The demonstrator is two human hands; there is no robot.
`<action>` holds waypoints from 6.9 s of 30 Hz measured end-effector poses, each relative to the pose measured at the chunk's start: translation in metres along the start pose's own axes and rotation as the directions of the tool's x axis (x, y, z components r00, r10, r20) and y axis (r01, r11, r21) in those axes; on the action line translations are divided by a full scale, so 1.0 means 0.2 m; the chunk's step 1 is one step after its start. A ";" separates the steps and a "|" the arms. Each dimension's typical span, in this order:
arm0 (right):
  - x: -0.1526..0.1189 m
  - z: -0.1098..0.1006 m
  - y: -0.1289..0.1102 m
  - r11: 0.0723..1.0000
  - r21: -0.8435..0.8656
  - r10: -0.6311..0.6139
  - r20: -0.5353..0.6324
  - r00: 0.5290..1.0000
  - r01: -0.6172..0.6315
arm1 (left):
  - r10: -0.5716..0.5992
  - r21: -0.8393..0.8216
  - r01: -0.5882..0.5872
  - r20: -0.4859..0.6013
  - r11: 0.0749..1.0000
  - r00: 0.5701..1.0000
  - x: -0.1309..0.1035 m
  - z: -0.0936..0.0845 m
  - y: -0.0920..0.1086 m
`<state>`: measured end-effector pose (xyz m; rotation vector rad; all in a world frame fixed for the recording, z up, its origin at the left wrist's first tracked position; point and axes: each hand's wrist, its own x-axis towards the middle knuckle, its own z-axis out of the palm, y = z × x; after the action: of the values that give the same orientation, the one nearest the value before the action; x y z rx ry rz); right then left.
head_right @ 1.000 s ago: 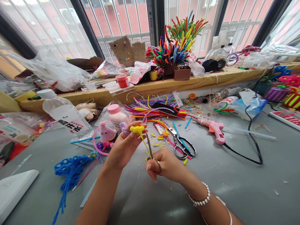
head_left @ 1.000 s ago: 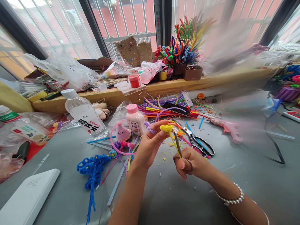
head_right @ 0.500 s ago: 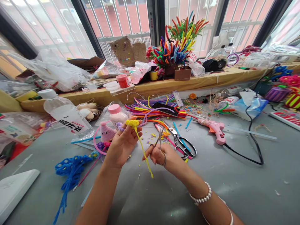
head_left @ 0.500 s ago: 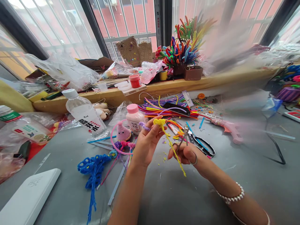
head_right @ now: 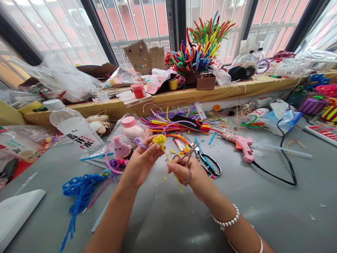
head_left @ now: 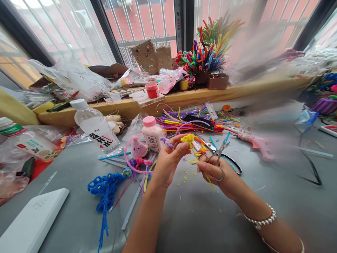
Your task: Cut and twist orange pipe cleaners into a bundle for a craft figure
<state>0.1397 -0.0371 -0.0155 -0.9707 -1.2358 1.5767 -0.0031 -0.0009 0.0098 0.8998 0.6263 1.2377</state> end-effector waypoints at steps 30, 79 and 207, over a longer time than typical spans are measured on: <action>0.05 -0.06 0.04 0.580 -0.806 -0.163 -0.258 0.952 -0.119 | -0.045 -0.141 0.023 -0.158 0.990 0.986 0.01 -0.02 0.03; 0.01 -0.03 0.03 0.969 -0.245 0.111 0.443 0.890 0.001 | -0.225 0.023 0.224 0.052 0.974 0.973 -0.01 0.03 -0.01; 0.05 -0.04 0.02 0.682 -0.604 -0.334 0.244 0.910 0.412 | -0.014 0.192 0.021 -0.035 0.981 0.999 -0.02 0.04 -0.01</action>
<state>0.1437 -0.0264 -0.0225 -0.9532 -1.9959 0.8791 0.0033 -0.0064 0.0124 1.0335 0.7894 1.1925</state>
